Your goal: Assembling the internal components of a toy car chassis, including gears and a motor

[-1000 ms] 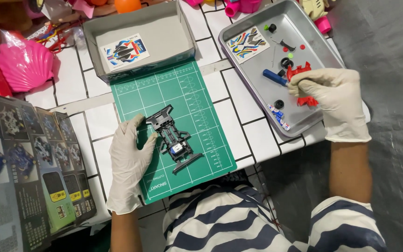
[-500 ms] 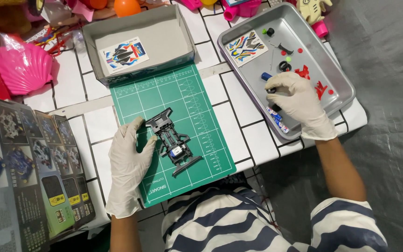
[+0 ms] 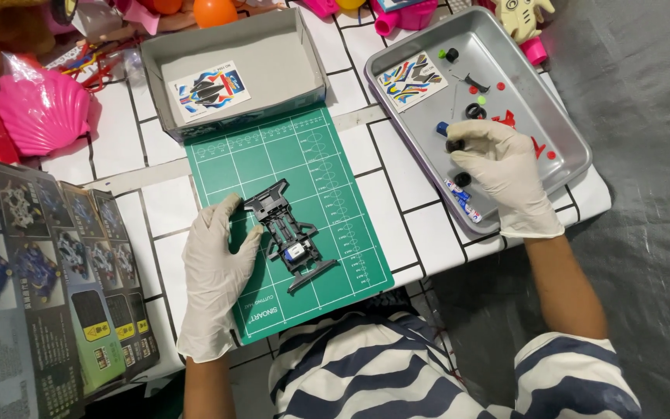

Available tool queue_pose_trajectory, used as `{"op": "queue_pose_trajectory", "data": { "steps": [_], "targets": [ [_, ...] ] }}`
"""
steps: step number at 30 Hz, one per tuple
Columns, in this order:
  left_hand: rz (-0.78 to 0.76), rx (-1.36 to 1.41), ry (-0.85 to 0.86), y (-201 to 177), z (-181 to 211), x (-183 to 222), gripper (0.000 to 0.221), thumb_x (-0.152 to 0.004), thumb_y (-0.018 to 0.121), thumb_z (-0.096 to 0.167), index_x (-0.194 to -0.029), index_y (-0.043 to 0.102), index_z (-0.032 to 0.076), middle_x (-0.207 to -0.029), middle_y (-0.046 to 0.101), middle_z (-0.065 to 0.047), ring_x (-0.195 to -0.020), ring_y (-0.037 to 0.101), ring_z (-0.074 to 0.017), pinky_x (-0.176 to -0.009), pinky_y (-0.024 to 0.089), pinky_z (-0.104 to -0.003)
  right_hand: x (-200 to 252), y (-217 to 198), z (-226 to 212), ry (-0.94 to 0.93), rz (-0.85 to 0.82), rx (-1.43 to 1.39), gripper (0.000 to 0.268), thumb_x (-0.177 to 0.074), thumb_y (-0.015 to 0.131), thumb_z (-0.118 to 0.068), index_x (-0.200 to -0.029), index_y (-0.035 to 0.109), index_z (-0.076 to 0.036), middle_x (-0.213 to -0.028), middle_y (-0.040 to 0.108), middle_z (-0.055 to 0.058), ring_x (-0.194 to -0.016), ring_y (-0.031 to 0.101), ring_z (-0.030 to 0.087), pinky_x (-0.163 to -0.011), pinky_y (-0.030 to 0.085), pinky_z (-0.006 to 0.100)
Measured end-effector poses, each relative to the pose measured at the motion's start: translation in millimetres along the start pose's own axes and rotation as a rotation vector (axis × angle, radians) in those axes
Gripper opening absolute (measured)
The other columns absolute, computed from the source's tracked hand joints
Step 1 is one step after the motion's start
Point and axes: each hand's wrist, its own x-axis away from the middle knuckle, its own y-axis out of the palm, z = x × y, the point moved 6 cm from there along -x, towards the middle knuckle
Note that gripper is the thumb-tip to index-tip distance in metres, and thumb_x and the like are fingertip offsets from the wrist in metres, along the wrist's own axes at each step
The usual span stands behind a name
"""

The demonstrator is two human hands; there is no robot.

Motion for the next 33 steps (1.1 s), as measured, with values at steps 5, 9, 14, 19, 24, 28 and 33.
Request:
{"op": "queue_pose_trajectory", "data": {
  "steps": [5, 9, 14, 19, 24, 28, 33],
  "targets": [
    [-0.007, -0.009, -0.001, -1, 1, 1, 0.059, -0.088, 0.078, 0.035, -0.14, 0.061, 0.012, -0.115, 0.061, -0.013, -0.109, 0.062, -0.0329, -0.096, 0.051, -0.046, 9, 5, -17, 0.006, 0.026, -0.046, 0.043, -0.082, 0.08, 0.006, -0.123, 0.068, 0.001, -0.115, 0.073, 0.014, -0.097, 0.073, 0.016, -0.089, 0.061, 0.026],
    [-0.006, 0.002, -0.005, -1, 2, 1, 0.059, -0.088, 0.079, 0.034, -0.139, 0.061, 0.012, -0.115, 0.061, -0.013, -0.109, 0.063, -0.0332, -0.096, 0.05, -0.046, 15, 13, -36, 0.016, 0.039, -0.094, 0.026, -0.087, 0.079, 0.005, -0.112, 0.07, 0.003, -0.103, 0.074, 0.019, -0.09, 0.076, 0.02, -0.083, 0.064, 0.028],
    [-0.019, 0.009, -0.019, -3, 5, 0, 0.058, -0.089, 0.078, 0.034, -0.14, 0.061, 0.012, -0.115, 0.061, -0.013, -0.11, 0.063, -0.0327, -0.097, 0.05, -0.046, 20, 9, -32, 0.085, 0.046, -0.199, 0.031, -0.088, 0.078, 0.0, -0.116, 0.068, 0.004, -0.103, 0.074, 0.018, -0.09, 0.076, 0.02, -0.082, 0.066, 0.029],
    [-0.023, 0.015, -0.024, -4, 9, 0, 0.057, -0.089, 0.077, 0.033, -0.14, 0.061, 0.012, -0.114, 0.061, -0.014, -0.11, 0.063, -0.0339, -0.098, 0.05, -0.046, 22, 1, -18, 0.135, 0.023, -0.284, 0.032, -0.086, 0.077, -0.001, -0.116, 0.068, 0.006, -0.1, 0.074, 0.019, -0.086, 0.077, 0.021, -0.077, 0.066, 0.027],
    [-0.017, 0.011, -0.026, -4, 8, 0, 0.057, -0.089, 0.078, 0.034, -0.139, 0.061, 0.013, -0.114, 0.061, -0.013, -0.11, 0.063, -0.0332, -0.098, 0.05, -0.046, 21, -6, 1, 0.14, -0.061, -0.546, 0.036, -0.088, 0.078, -0.009, -0.116, 0.065, 0.008, -0.091, 0.073, 0.025, -0.073, 0.078, 0.026, -0.059, 0.067, 0.028],
    [-0.016, 0.002, -0.022, -4, 8, 0, 0.057, -0.089, 0.078, 0.033, -0.139, 0.061, 0.012, -0.113, 0.061, -0.013, -0.11, 0.063, -0.0341, -0.097, 0.05, -0.046, 17, -20, 31, 0.164, -0.089, -0.624, 0.03, -0.092, 0.074, -0.01, -0.116, 0.066, 0.006, -0.087, 0.073, 0.024, -0.069, 0.078, 0.024, -0.057, 0.065, 0.025],
    [-0.018, 0.023, -0.027, -4, 6, 0, 0.057, -0.09, 0.077, 0.034, -0.14, 0.061, 0.012, -0.113, 0.061, -0.013, -0.109, 0.063, -0.033, -0.097, 0.05, -0.046, 23, -31, 52, 0.272, -0.069, -0.919, 0.032, -0.099, 0.067, -0.018, -0.124, 0.062, 0.002, -0.106, 0.072, 0.019, -0.087, 0.074, 0.021, -0.07, 0.066, 0.026]
  ]
}}
